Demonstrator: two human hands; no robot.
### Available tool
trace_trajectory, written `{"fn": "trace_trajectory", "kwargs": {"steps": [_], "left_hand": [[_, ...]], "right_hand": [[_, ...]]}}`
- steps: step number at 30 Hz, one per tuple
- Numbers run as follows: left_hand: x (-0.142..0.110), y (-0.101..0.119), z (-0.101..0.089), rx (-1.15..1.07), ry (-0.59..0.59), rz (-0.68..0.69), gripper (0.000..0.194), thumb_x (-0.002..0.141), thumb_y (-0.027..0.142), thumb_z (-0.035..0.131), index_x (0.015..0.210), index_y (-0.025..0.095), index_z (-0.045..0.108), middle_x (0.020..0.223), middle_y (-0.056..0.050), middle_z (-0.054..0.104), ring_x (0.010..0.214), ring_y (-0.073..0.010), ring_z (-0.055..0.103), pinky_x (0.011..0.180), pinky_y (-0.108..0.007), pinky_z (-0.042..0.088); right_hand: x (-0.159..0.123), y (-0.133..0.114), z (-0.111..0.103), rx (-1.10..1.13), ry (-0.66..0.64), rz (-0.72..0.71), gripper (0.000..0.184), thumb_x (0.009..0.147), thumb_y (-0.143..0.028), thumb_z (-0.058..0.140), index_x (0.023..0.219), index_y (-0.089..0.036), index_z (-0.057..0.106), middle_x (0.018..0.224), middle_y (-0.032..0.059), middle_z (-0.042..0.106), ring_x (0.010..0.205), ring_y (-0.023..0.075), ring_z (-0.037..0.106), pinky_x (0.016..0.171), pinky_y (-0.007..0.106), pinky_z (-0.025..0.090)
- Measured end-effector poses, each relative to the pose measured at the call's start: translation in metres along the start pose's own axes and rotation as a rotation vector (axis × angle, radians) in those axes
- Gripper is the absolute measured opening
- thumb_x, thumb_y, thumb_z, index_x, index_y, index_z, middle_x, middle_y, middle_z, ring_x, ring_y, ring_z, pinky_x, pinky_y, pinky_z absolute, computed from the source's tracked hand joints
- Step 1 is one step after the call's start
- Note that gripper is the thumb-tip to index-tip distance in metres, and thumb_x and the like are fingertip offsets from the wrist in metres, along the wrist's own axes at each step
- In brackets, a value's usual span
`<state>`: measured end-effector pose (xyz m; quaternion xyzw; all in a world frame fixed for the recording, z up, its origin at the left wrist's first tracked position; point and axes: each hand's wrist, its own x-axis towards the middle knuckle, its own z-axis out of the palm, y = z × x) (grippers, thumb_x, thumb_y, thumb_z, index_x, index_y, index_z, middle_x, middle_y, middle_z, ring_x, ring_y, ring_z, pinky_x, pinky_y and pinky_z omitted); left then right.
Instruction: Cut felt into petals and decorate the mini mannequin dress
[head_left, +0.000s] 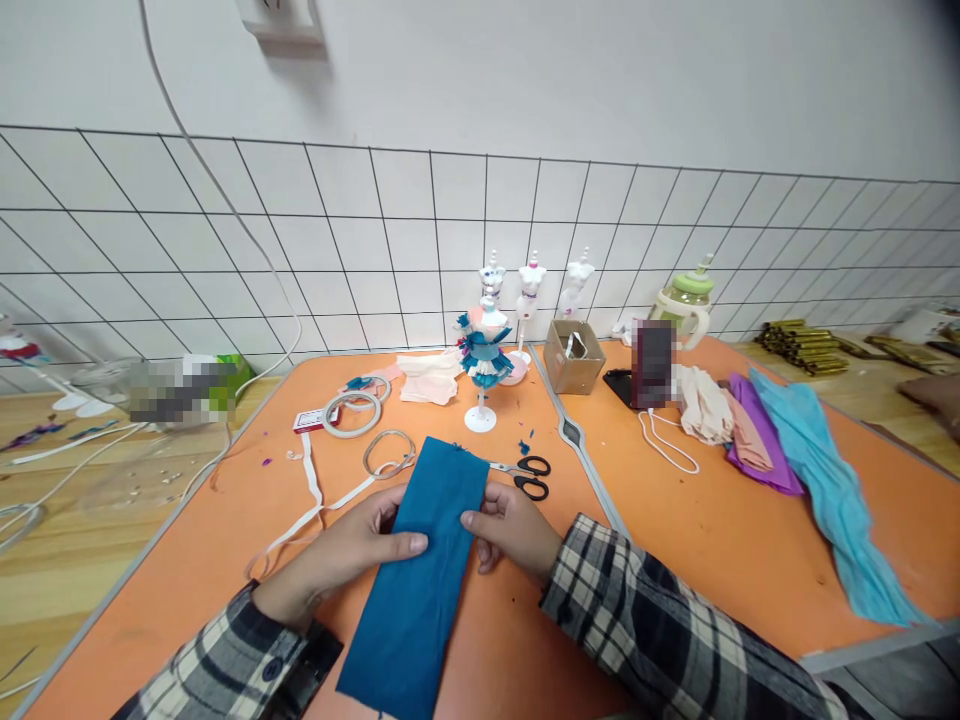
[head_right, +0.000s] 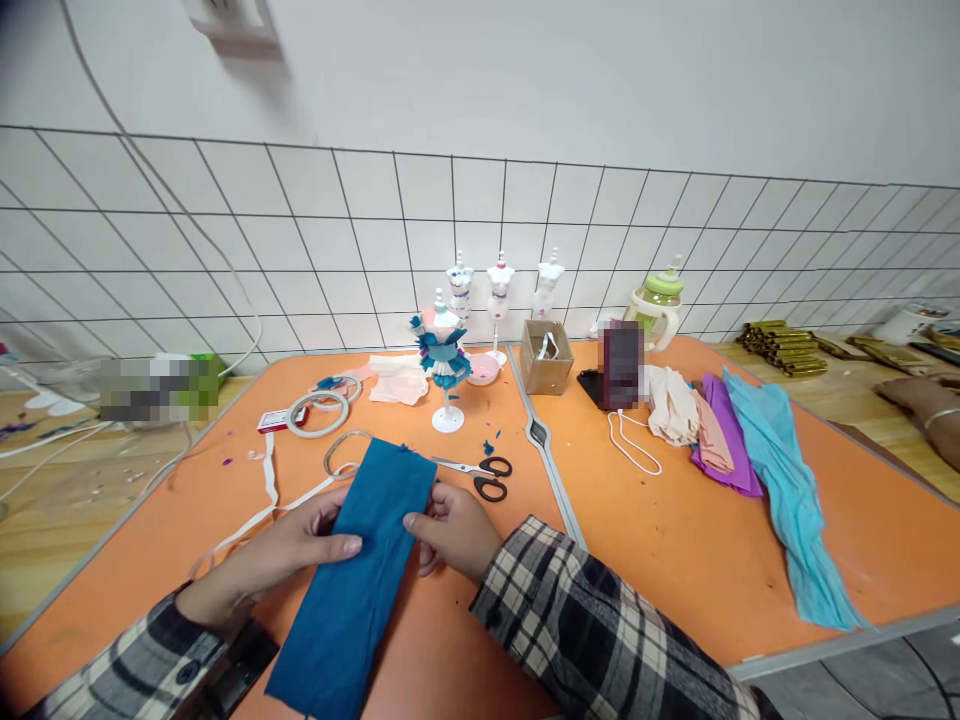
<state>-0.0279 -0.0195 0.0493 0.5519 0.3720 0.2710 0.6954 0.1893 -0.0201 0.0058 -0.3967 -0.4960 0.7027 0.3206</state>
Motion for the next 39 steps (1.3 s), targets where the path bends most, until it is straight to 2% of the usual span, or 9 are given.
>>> {"fn": "trace_trajectory", "kwargs": {"steps": [9,16,19,23,26,29,32,36,39], "left_hand": [[0.006,-0.006,0.021,-0.265,0.169,-0.121,0.043,0.072,0.030,0.081,0.111,0.017,0.067,0.103,-0.012,0.076,0.084,-0.0274,0.072,0.079,-0.037,0.056],[0.008,-0.006,0.028,-0.296,0.134,-0.196,0.045,0.067,0.032,0.085,0.106,0.015,0.072,0.093,-0.013,0.078,0.086,-0.0309,0.073,0.081,-0.039,0.055],[0.006,-0.006,0.021,-0.274,0.243,-0.213,0.041,0.065,0.031,0.086,0.099,0.015,0.072,0.090,-0.010,0.078,0.078,-0.0263,0.073,0.076,-0.034,0.056],[-0.001,-0.003,0.000,-0.262,0.373,-0.259,0.045,0.063,0.030,0.087,0.103,0.017,0.070,0.078,-0.006,0.078,0.066,-0.0229,0.073,0.068,-0.032,0.058],[-0.007,-0.001,-0.011,-0.293,0.392,-0.301,0.044,0.064,0.031,0.087,0.102,0.017,0.069,0.075,-0.007,0.077,0.066,-0.0256,0.074,0.067,-0.035,0.059],[-0.008,-0.004,-0.014,-0.324,0.405,-0.302,0.040,0.064,0.030,0.087,0.098,0.019,0.068,0.075,-0.008,0.077,0.063,-0.0267,0.074,0.066,-0.037,0.060],[-0.007,-0.008,-0.014,-0.368,0.403,-0.286,0.044,0.064,0.028,0.087,0.102,0.019,0.067,0.073,-0.007,0.076,0.065,-0.0281,0.074,0.065,-0.039,0.061],[-0.005,-0.008,-0.013,-0.426,0.409,-0.290,0.057,0.064,0.022,0.086,0.115,0.019,0.061,0.073,-0.005,0.076,0.064,-0.0277,0.074,0.068,-0.041,0.062],[-0.007,-0.005,-0.013,-0.505,0.358,-0.297,0.057,0.068,0.021,0.083,0.120,0.019,0.059,0.084,-0.009,0.078,0.075,-0.0305,0.075,0.077,-0.045,0.061]], "right_hand": [[0.002,0.004,0.018,-0.009,0.175,-0.035,0.040,0.066,-0.050,0.070,0.076,-0.018,0.049,0.047,-0.0076,0.054,0.037,0.0086,0.051,0.038,0.020,0.045],[-0.001,0.004,0.020,-0.158,0.095,0.075,0.026,0.076,-0.039,0.063,0.079,-0.019,0.048,0.048,-0.0076,0.052,0.038,0.0105,0.051,0.039,0.021,0.041],[-0.006,-0.006,0.008,-0.439,0.097,-0.087,0.019,0.080,-0.036,0.062,0.082,-0.018,0.055,0.061,-0.0038,0.056,0.050,0.0114,0.055,0.049,0.023,0.043],[-0.007,-0.025,-0.034,-1.124,0.297,-0.449,0.016,0.089,-0.022,0.052,0.096,-0.018,0.065,0.095,0.0066,0.064,0.094,0.0199,0.057,0.086,0.033,0.042],[-0.005,-0.032,-0.066,-1.444,0.312,-0.271,0.032,0.089,-0.015,0.048,0.115,-0.023,0.064,0.104,0.0089,0.062,0.102,0.0231,0.054,0.083,0.033,0.042],[-0.004,-0.031,-0.078,-1.572,0.234,-0.119,0.035,0.088,-0.019,0.053,0.121,-0.024,0.062,0.109,0.0095,0.061,0.106,0.0251,0.056,0.081,0.032,0.043],[-0.006,-0.031,-0.071,-1.683,0.227,-0.013,0.041,0.087,-0.022,0.056,0.128,-0.021,0.057,0.109,0.0120,0.063,0.107,0.0287,0.057,0.078,0.033,0.044],[-0.012,-0.036,-0.056,-1.731,0.275,0.150,0.024,0.089,-0.022,0.051,0.108,-0.016,0.064,0.102,0.0135,0.067,0.091,0.0270,0.065,0.068,0.031,0.043],[-0.015,-0.040,-0.054,-1.665,0.319,0.177,0.022,0.089,-0.025,0.049,0.104,-0.017,0.063,0.094,0.0116,0.070,0.083,0.0253,0.067,0.063,0.029,0.039]]}}
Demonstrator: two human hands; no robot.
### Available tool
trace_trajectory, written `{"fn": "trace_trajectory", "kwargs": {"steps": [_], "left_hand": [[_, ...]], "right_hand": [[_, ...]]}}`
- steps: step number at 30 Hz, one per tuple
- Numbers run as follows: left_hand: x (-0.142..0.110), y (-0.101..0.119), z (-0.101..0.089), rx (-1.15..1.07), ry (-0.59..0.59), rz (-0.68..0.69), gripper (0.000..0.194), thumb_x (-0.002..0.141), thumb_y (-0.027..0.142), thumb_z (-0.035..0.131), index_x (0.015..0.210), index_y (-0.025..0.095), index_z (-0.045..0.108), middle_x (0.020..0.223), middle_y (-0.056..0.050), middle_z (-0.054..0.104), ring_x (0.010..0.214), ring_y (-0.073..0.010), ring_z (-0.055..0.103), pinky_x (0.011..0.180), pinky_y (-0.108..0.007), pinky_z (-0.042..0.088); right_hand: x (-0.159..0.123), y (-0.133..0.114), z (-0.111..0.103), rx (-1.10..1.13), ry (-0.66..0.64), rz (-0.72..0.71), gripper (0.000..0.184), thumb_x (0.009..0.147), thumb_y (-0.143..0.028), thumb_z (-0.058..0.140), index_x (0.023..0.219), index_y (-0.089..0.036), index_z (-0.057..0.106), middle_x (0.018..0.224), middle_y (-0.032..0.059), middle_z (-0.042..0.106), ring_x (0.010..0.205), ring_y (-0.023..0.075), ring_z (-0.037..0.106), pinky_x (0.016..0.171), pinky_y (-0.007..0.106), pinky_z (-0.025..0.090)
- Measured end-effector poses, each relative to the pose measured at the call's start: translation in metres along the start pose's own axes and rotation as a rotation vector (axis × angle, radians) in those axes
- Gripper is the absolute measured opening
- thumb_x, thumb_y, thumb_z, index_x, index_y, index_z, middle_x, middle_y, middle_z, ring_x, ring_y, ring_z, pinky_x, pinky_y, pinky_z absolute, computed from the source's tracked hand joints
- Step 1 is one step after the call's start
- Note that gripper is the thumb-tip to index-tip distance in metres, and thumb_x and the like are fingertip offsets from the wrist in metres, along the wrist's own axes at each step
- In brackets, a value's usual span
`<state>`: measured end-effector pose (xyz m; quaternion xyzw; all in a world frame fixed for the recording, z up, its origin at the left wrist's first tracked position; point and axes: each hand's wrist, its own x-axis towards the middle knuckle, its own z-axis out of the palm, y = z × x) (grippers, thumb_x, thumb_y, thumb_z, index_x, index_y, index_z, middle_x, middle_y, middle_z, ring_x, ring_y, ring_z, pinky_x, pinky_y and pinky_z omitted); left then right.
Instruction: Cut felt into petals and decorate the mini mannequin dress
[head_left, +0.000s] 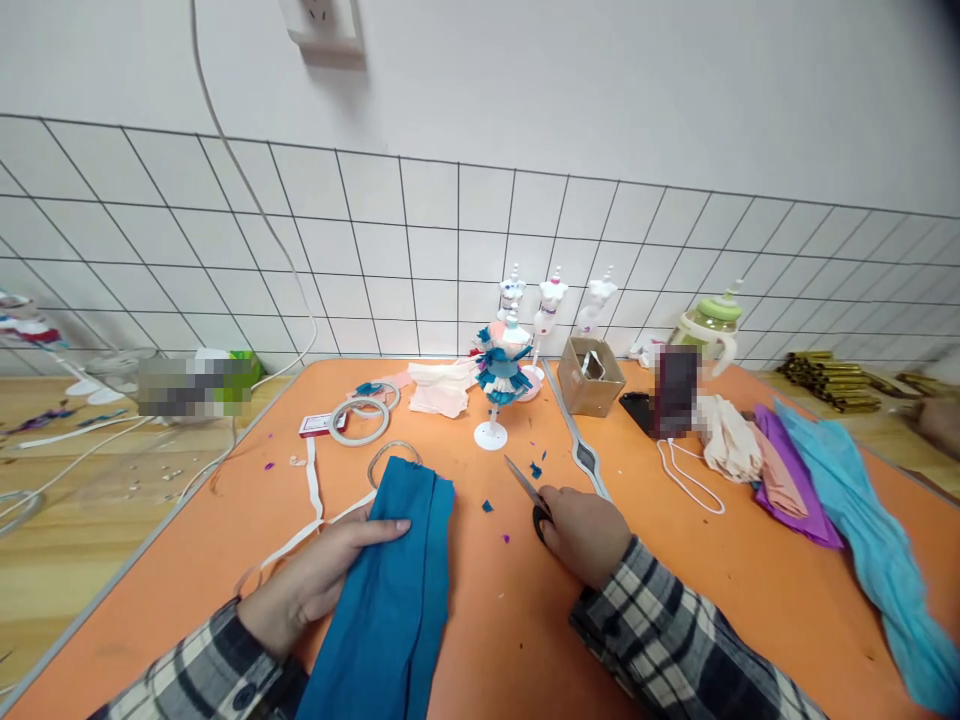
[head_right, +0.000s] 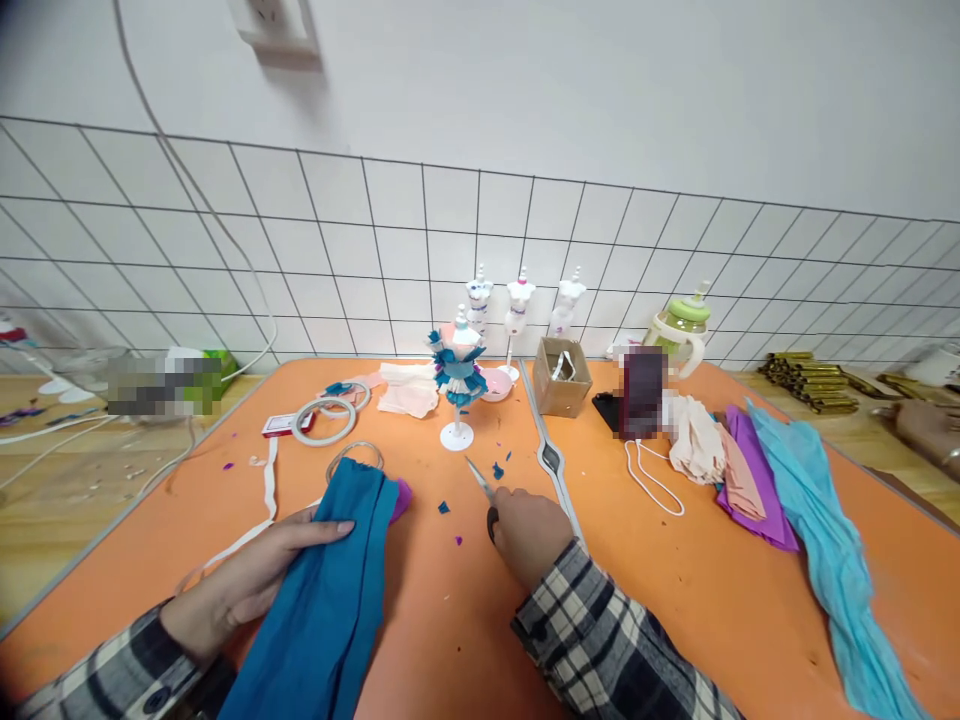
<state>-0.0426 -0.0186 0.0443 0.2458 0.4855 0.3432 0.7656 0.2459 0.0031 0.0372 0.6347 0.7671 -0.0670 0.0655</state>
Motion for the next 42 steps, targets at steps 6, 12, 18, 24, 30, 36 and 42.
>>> {"fn": "trace_trajectory", "kwargs": {"steps": [6,12,18,24,30,36,42], "left_hand": [[-0.003,-0.001,0.001,-0.119,-0.148,-0.072,0.040,0.077,0.019,0.075,0.114,0.009,0.065,0.106,-0.018,0.075,0.096,-0.0341,0.072,0.094,-0.050,0.054],[-0.006,-0.004,0.005,-0.095,-0.176,-0.022,0.038,0.080,0.018,0.072,0.117,0.011,0.066,0.110,-0.015,0.075,0.103,-0.0337,0.070,0.098,-0.049,0.051],[-0.007,-0.011,0.010,0.024,-0.133,-0.017,0.026,0.070,0.006,0.069,0.094,0.013,0.073,0.084,-0.008,0.077,0.079,-0.0276,0.074,0.077,-0.038,0.059],[-0.004,-0.014,0.008,-0.191,-0.312,0.052,0.029,0.064,0.012,0.064,0.093,0.014,0.072,0.079,-0.006,0.069,0.068,-0.0175,0.063,0.066,-0.030,0.054],[-0.008,-0.021,0.009,-0.148,-0.376,0.108,0.043,0.062,0.005,0.075,0.104,0.016,0.071,0.084,-0.002,0.060,0.073,-0.0113,0.053,0.066,-0.022,0.046],[-0.006,-0.026,0.019,-0.140,-0.355,0.012,0.034,0.071,0.011,0.073,0.105,0.013,0.071,0.089,-0.007,0.062,0.071,-0.0122,0.054,0.062,-0.022,0.044],[-0.006,-0.026,0.019,-0.153,-0.458,-0.084,0.039,0.083,0.032,0.069,0.116,0.011,0.067,0.090,-0.010,0.061,0.072,-0.0137,0.053,0.059,-0.022,0.043]], "right_hand": [[0.007,0.012,0.008,0.396,0.071,-0.096,0.037,0.084,-0.023,0.052,0.121,-0.018,0.051,0.084,0.0032,0.069,0.073,0.0172,0.064,0.060,0.024,0.036],[0.010,0.022,0.006,0.256,0.082,-0.016,0.031,0.086,-0.031,0.053,0.114,-0.026,0.065,0.092,0.0045,0.073,0.085,0.0208,0.066,0.065,0.026,0.036],[0.010,0.017,0.004,0.144,0.056,-0.027,0.029,0.086,-0.028,0.052,0.111,-0.024,0.068,0.098,0.0082,0.071,0.093,0.0223,0.064,0.070,0.028,0.037],[0.010,0.012,0.006,0.124,0.064,-0.006,0.032,0.090,-0.030,0.051,0.119,-0.022,0.063,0.099,0.0101,0.070,0.095,0.0234,0.065,0.073,0.029,0.040],[-0.001,0.003,-0.001,0.035,0.099,0.083,0.027,0.092,-0.032,0.051,0.114,-0.021,0.062,0.095,0.0105,0.071,0.086,0.0276,0.068,0.063,0.031,0.042],[-0.008,0.000,-0.010,-0.024,0.104,0.128,0.021,0.092,-0.034,0.052,0.098,-0.018,0.065,0.092,0.0096,0.070,0.087,0.0265,0.069,0.061,0.030,0.043],[-0.009,-0.003,-0.008,-0.023,0.220,0.057,0.023,0.094,-0.033,0.050,0.099,-0.020,0.068,0.103,0.0101,0.067,0.094,0.0246,0.066,0.062,0.028,0.043]]}}
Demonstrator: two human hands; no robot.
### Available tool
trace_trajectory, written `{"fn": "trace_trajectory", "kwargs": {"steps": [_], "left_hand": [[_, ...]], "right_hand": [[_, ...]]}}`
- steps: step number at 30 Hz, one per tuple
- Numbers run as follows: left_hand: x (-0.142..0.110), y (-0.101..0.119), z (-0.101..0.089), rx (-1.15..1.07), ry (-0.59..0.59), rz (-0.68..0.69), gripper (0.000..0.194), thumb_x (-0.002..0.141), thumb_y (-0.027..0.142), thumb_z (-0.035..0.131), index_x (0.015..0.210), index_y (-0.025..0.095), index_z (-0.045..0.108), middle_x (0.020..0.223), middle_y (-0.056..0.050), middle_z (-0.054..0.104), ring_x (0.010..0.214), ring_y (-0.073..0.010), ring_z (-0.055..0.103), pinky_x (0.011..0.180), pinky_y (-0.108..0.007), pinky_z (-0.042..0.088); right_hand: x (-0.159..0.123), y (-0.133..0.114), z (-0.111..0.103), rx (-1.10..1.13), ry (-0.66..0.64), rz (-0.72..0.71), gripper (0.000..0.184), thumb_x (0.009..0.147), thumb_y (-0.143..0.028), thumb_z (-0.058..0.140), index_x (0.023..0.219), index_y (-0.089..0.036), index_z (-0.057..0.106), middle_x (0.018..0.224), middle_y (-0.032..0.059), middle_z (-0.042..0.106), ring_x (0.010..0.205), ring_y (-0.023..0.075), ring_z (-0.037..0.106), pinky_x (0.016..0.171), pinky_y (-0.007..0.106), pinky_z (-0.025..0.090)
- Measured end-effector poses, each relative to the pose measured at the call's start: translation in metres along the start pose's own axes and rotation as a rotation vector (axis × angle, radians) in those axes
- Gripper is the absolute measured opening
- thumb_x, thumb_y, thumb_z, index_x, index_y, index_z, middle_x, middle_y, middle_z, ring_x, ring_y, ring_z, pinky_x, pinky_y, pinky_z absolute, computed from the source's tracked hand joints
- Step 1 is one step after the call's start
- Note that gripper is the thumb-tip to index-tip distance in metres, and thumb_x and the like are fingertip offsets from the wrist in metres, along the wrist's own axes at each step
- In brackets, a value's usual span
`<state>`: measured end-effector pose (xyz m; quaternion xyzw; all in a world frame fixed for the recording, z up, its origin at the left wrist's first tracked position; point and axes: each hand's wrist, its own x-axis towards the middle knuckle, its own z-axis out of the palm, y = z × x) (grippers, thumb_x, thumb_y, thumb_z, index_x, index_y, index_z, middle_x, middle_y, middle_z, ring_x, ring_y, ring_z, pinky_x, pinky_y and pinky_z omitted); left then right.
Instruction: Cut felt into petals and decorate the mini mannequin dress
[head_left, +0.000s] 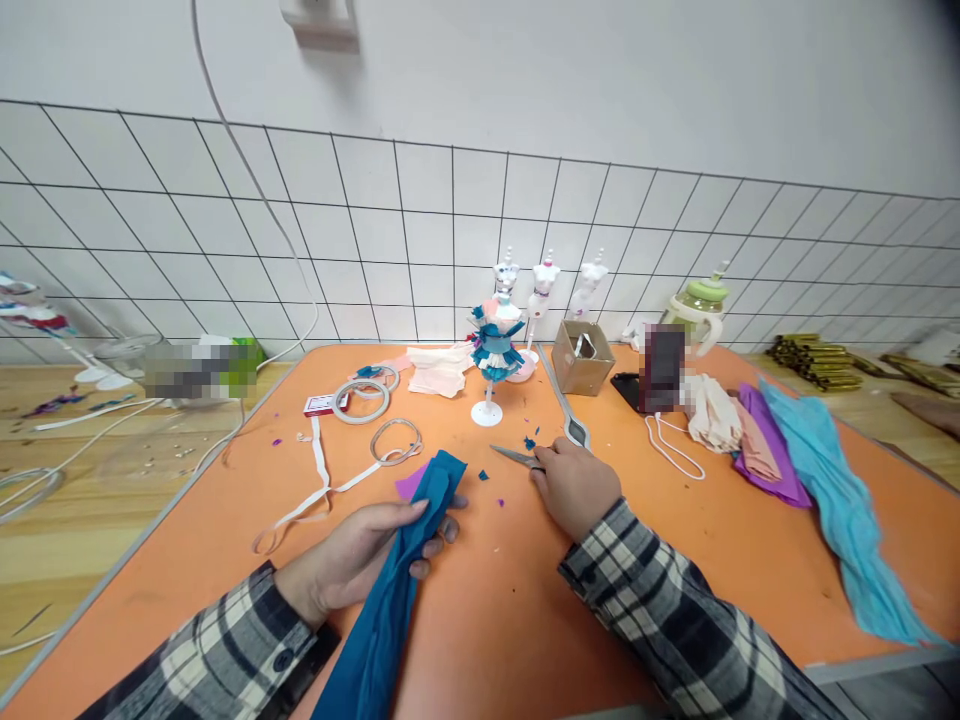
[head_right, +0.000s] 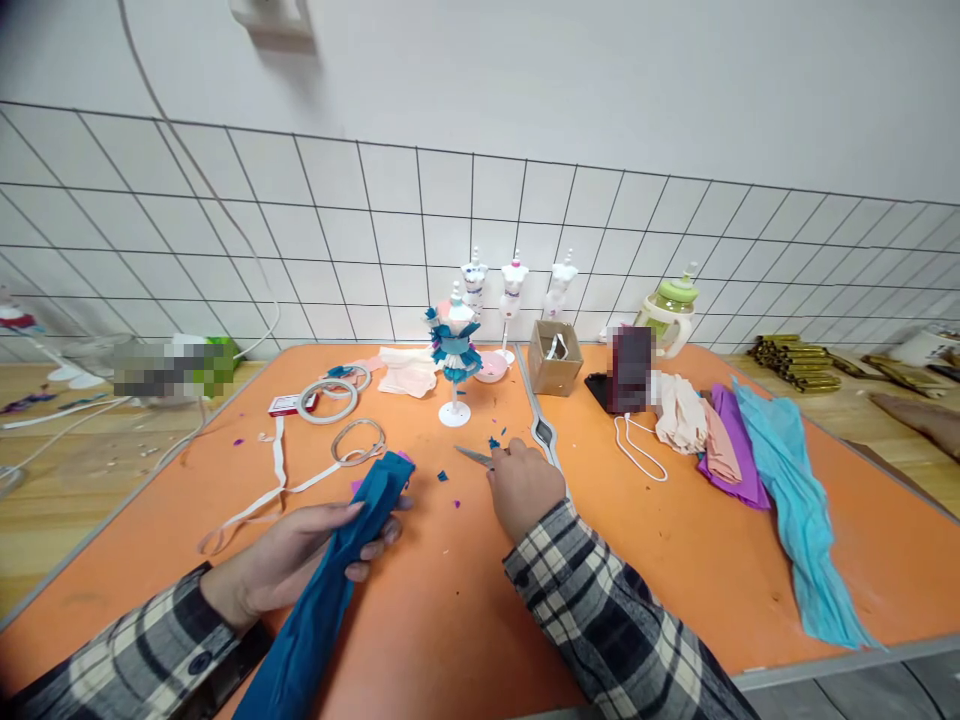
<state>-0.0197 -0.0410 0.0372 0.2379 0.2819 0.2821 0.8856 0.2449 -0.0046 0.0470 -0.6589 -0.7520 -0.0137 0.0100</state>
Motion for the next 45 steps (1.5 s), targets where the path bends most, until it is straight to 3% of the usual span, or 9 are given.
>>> {"fn": "trace_trajectory", "kwargs": {"steps": [7,11,14,19,25,28,33,39,45], "left_hand": [[-0.001,-0.005,-0.005,0.141,-0.065,0.023,0.058,0.063,0.014,0.083,0.118,0.017,0.066,0.096,-0.007,0.059,0.079,-0.0131,0.051,0.065,-0.021,0.043],[0.003,-0.012,-0.001,0.191,-0.027,-0.029,0.051,0.063,0.017,0.083,0.112,0.017,0.068,0.094,-0.005,0.059,0.078,-0.0137,0.052,0.065,-0.022,0.043],[0.005,-0.018,0.003,0.184,-0.045,-0.077,0.043,0.065,0.022,0.084,0.105,0.016,0.070,0.089,-0.005,0.060,0.078,-0.0140,0.055,0.064,-0.022,0.044],[0.008,-0.022,0.011,0.125,-0.043,-0.066,0.037,0.072,0.038,0.081,0.099,0.015,0.071,0.087,-0.006,0.068,0.075,-0.0147,0.060,0.066,-0.022,0.046],[0.007,-0.022,0.023,0.234,0.190,-0.097,0.039,0.081,0.043,0.072,0.102,0.010,0.071,0.091,-0.014,0.075,0.080,-0.0228,0.069,0.073,-0.032,0.052],[0.007,-0.024,0.024,0.273,0.147,-0.149,0.047,0.082,0.047,0.068,0.111,0.010,0.067,0.096,-0.017,0.075,0.087,-0.0266,0.070,0.082,-0.037,0.051],[0.008,-0.025,0.019,0.275,0.000,-0.123,0.067,0.084,0.069,0.048,0.114,0.010,0.062,0.106,-0.020,0.071,0.091,-0.0282,0.068,0.083,-0.039,0.049],[-0.005,0.000,0.014,0.847,0.107,0.039,0.050,0.069,0.019,0.076,0.117,0.022,0.061,0.110,-0.006,0.068,0.100,-0.0251,0.063,0.087,-0.033,0.049],[-0.034,0.041,-0.003,0.899,0.006,-0.223,0.033,0.075,0.033,0.073,0.106,0.023,0.072,0.094,-0.003,0.070,0.083,-0.0231,0.064,0.070,-0.026,0.050]], "right_hand": [[-0.002,-0.002,0.003,0.084,-0.006,-0.055,0.027,0.094,-0.028,0.049,0.093,-0.016,0.073,0.093,0.0120,0.067,0.088,0.0251,0.065,0.071,0.033,0.048],[-0.011,-0.018,0.007,0.556,0.245,-0.515,0.059,0.083,-0.036,0.066,0.138,-0.022,0.050,0.132,0.0113,0.056,0.121,0.0258,0.051,0.101,0.039,0.041],[-0.017,-0.033,0.017,0.847,0.206,-0.670,0.064,0.072,-0.038,0.077,0.132,-0.024,0.057,0.146,0.0108,0.044,0.133,0.0267,0.041,0.108,0.041,0.036],[-0.018,-0.039,0.027,1.136,0.148,-0.572,0.010,0.074,-0.026,0.075,0.082,-0.021,0.071,0.131,0.0087,0.058,0.120,0.0227,0.055,0.103,0.037,0.040],[-0.011,-0.035,0.032,1.300,-0.046,-0.439,0.010,0.077,-0.025,0.071,0.079,-0.019,0.063,0.097,0.0051,0.070,0.090,0.0185,0.065,0.085,0.032,0.048],[-0.010,-0.035,0.036,1.312,-0.149,-0.371,0.015,0.078,-0.030,0.070,0.079,-0.018,0.060,0.073,-0.0015,0.062,0.067,0.0136,0.058,0.067,0.026,0.046],[-0.010,-0.036,0.039,1.168,-0.059,-0.328,0.018,0.074,-0.030,0.072,0.076,-0.018,0.058,0.066,-0.0050,0.052,0.060,0.0103,0.046,0.057,0.023,0.036],[-0.006,-0.030,0.035,1.277,0.039,-0.219,0.017,0.073,-0.027,0.071,0.082,-0.019,0.058,0.069,-0.0039,0.057,0.064,0.0114,0.051,0.060,0.024,0.038],[-0.002,-0.020,0.027,1.649,-0.235,-0.136,0.050,0.067,-0.030,0.078,0.109,-0.021,0.053,0.073,-0.0041,0.060,0.065,0.0126,0.059,0.064,0.027,0.046]]}}
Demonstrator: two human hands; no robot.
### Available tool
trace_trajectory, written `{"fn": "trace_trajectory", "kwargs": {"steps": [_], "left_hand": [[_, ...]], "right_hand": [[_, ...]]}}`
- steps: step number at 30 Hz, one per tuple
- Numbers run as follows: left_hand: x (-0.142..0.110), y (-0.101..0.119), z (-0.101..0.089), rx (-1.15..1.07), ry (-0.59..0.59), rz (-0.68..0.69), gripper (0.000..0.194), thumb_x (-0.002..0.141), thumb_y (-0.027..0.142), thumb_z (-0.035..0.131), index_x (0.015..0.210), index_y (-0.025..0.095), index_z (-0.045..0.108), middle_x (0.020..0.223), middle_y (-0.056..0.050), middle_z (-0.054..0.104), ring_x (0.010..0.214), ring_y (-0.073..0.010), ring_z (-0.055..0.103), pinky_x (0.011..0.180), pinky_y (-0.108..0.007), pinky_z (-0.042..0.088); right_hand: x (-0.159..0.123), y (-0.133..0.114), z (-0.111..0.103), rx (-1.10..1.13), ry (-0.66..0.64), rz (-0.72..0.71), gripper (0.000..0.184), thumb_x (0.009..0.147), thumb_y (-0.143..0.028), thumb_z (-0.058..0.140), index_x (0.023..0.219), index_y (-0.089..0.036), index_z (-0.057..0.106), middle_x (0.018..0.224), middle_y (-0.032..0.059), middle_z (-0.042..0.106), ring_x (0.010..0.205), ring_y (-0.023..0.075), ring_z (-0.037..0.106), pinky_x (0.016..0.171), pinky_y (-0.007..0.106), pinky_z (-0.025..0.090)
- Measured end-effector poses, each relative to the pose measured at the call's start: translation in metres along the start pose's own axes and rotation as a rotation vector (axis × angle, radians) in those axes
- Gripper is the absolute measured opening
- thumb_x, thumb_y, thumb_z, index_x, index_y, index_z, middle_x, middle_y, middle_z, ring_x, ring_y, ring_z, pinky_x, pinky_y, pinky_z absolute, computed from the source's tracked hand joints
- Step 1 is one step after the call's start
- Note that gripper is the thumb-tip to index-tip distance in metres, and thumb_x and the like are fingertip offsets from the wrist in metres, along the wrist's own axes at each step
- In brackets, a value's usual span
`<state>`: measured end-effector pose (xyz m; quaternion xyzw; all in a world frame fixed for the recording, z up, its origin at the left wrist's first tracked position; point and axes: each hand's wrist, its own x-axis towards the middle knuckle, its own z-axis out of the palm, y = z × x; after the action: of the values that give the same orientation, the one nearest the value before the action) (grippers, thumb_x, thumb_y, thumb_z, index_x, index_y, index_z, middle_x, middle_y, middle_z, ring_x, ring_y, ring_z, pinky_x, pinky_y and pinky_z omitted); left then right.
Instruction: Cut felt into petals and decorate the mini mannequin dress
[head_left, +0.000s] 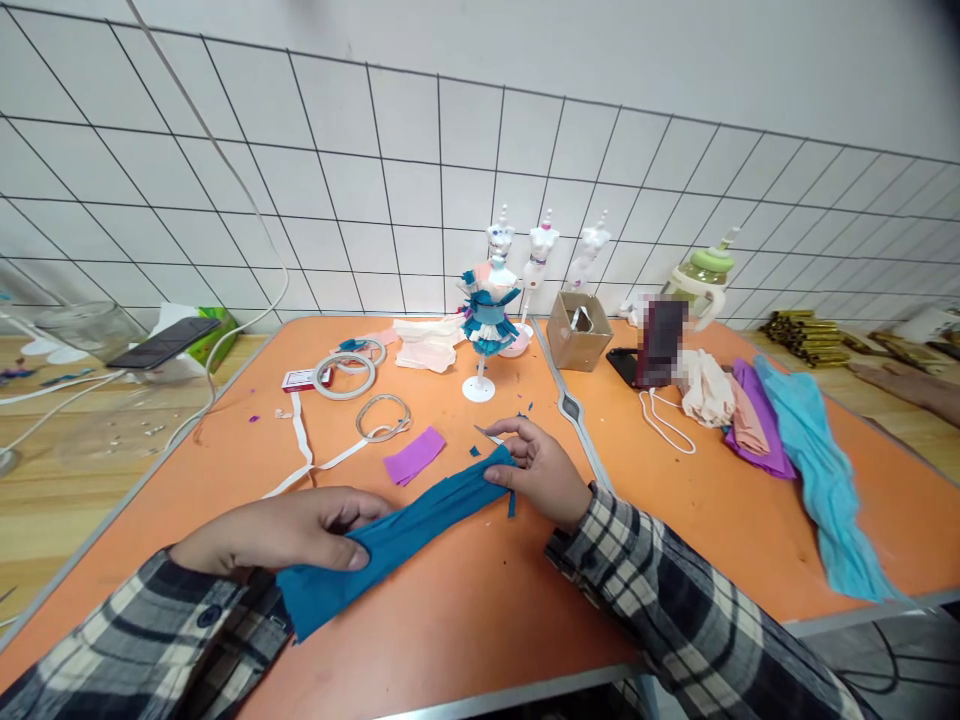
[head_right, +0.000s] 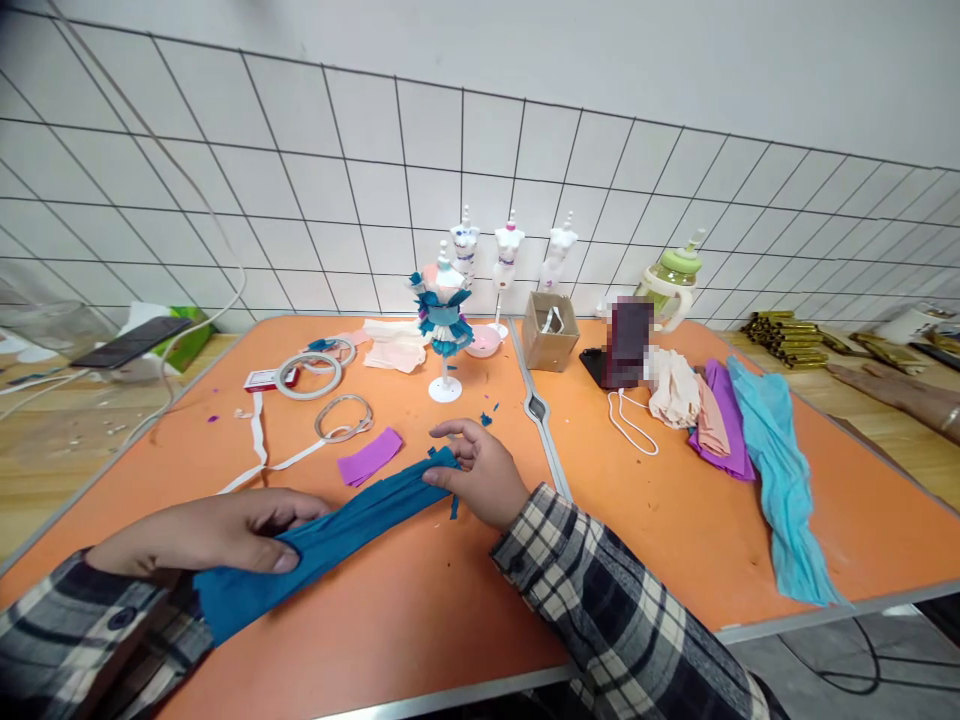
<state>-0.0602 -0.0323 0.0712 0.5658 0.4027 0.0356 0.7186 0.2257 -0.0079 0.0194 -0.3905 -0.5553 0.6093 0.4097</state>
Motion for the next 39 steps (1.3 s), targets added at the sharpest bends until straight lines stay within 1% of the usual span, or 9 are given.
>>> {"fn": "trace_trajectory", "kwargs": {"steps": [3,8,12,15,19,21,24,33,39], "left_hand": [[-0.009,-0.007,-0.017,0.060,0.000,-0.022,0.023,0.075,0.036,0.074,0.093,0.022,0.075,0.083,-0.004,0.069,0.074,-0.0224,0.062,0.066,-0.026,0.049],[-0.023,-0.009,-0.037,0.323,0.339,0.052,0.021,0.070,0.037,0.078,0.085,0.022,0.076,0.085,-0.007,0.070,0.082,-0.0265,0.063,0.069,-0.026,0.050],[-0.018,0.009,-0.007,0.476,0.805,0.312,0.089,0.060,0.032,0.087,0.140,0.035,0.048,0.145,-0.004,0.050,0.136,-0.0365,0.036,0.101,-0.034,0.042],[0.007,0.016,0.028,0.552,0.748,0.436,0.103,0.057,0.039,0.088,0.147,0.031,0.039,0.149,-0.007,0.044,0.141,-0.0393,0.030,0.106,-0.039,0.038],[0.039,0.006,0.037,0.426,0.362,0.308,0.034,0.082,0.048,0.066,0.099,0.021,0.074,0.093,-0.008,0.074,0.091,-0.0280,0.066,0.080,-0.032,0.050],[0.042,0.002,0.029,0.330,0.265,0.239,0.037,0.088,0.049,0.057,0.082,0.017,0.073,0.075,-0.006,0.072,0.072,-0.0217,0.066,0.069,-0.027,0.048],[0.037,0.002,0.022,0.262,0.304,0.237,0.035,0.089,0.048,0.057,0.084,0.016,0.071,0.067,-0.002,0.067,0.065,-0.0174,0.061,0.064,-0.024,0.044],[0.045,-0.008,0.030,0.097,0.342,0.237,0.026,0.088,0.043,0.060,0.095,0.019,0.065,0.072,-0.002,0.066,0.060,-0.0161,0.055,0.057,-0.025,0.041],[0.035,-0.009,0.028,-0.023,0.475,0.215,0.044,0.090,0.055,0.051,0.067,0.018,0.058,0.061,0.000,0.053,0.057,-0.0150,0.043,0.055,-0.026,0.033]], "right_hand": [[0.002,-0.003,-0.008,0.008,0.030,0.019,0.050,0.066,-0.035,0.079,0.108,-0.021,0.054,0.070,-0.0040,0.058,0.064,0.0127,0.059,0.062,0.026,0.047],[0.005,-0.001,-0.011,-0.080,0.095,-0.033,0.046,0.069,-0.034,0.077,0.107,-0.020,0.055,0.064,-0.0067,0.050,0.058,0.0111,0.052,0.055,0.024,0.042],[0.000,0.004,0.010,-0.265,0.167,-0.148,0.040,0.072,-0.028,0.073,0.109,-0.021,0.060,0.077,-0.0020,0.058,0.070,0.0140,0.056,0.065,0.027,0.047],[-0.010,0.008,0.032,-0.379,0.078,-0.252,0.038,0.074,-0.025,0.073,0.110,-0.024,0.063,0.091,0.0013,0.065,0.082,0.0167,0.061,0.074,0.029,0.050],[-0.019,0.011,0.044,-0.310,-0.049,-0.286,0.042,0.079,-0.017,0.062,0.120,-0.026,0.058,0.098,0.0022,0.066,0.088,0.0164,0.063,0.073,0.027,0.053],[-0.018,0.011,0.042,-0.306,-0.050,-0.261,0.053,0.076,-0.020,0.066,0.127,-0.024,0.053,0.106,0.0047,0.065,0.096,0.0181,0.062,0.070,0.026,0.053],[-0.014,0.009,0.036,-0.310,-0.050,-0.191,0.059,0.072,-0.028,0.074,0.127,-0.020,0.053,0.101,0.0057,0.066,0.091,0.0180,0.062,0.067,0.026,0.052],[-0.005,0.014,0.020,-0.267,-0.128,0.041,0.022,0.080,-0.036,0.064,0.090,-0.016,0.069,0.065,-0.0003,0.064,0.055,0.0107,0.055,0.050,0.022,0.044],[0.000,-0.009,-0.018,-0.850,0.062,-0.277,0.030,0.085,-0.034,0.062,0.110,-0.018,0.066,0.094,0.0057,0.068,0.083,0.0167,0.060,0.079,0.031,0.046]]}}
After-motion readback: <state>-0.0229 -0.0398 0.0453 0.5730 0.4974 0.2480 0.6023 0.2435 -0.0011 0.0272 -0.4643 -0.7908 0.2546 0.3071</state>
